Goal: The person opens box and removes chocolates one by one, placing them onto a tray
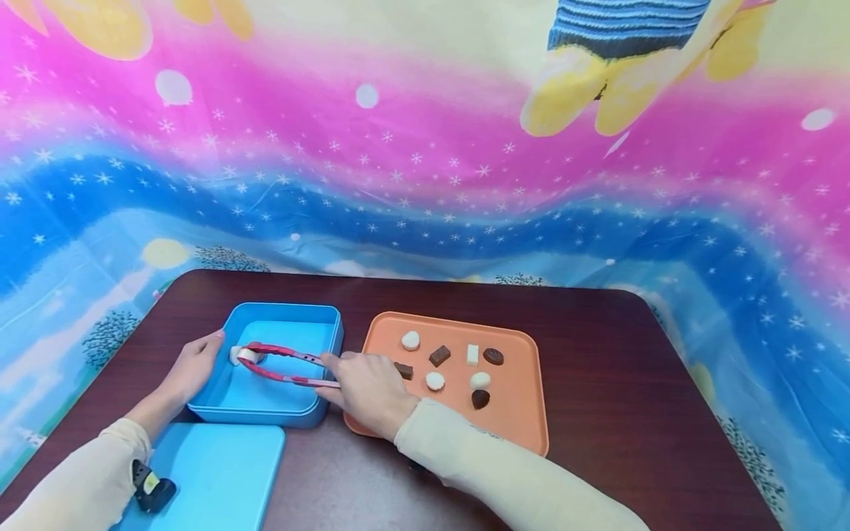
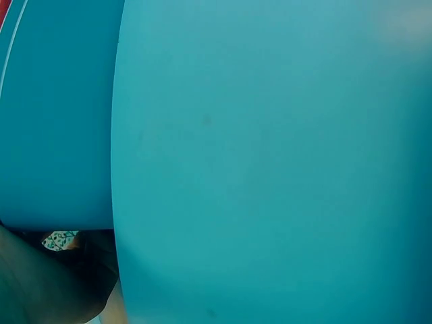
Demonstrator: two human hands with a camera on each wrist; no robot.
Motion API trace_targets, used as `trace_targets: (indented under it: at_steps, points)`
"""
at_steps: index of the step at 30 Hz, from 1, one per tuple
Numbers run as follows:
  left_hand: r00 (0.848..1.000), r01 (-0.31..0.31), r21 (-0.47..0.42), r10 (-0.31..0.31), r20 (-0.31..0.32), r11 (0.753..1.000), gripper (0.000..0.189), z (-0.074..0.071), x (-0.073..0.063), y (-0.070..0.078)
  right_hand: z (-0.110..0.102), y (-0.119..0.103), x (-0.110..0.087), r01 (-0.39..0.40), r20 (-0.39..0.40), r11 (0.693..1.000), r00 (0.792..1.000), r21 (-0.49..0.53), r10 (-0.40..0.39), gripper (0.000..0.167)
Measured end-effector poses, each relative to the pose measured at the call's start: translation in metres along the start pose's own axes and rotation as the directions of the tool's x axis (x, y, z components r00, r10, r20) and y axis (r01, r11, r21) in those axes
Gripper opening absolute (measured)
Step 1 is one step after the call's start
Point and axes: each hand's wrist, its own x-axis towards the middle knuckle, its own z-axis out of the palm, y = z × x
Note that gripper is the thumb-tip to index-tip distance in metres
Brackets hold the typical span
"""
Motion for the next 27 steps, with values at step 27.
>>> trace_targets:
  at_steps: [27]
  points:
    - [1.0, 0.005, -0.004, -0.005, -0.005, 1.0, 0.074, 0.0, -0.001, 0.001, -0.019, 0.018, -0.031, -0.098, -0.071, 0.989, 0.992, 0.107, 0.106, 0.048]
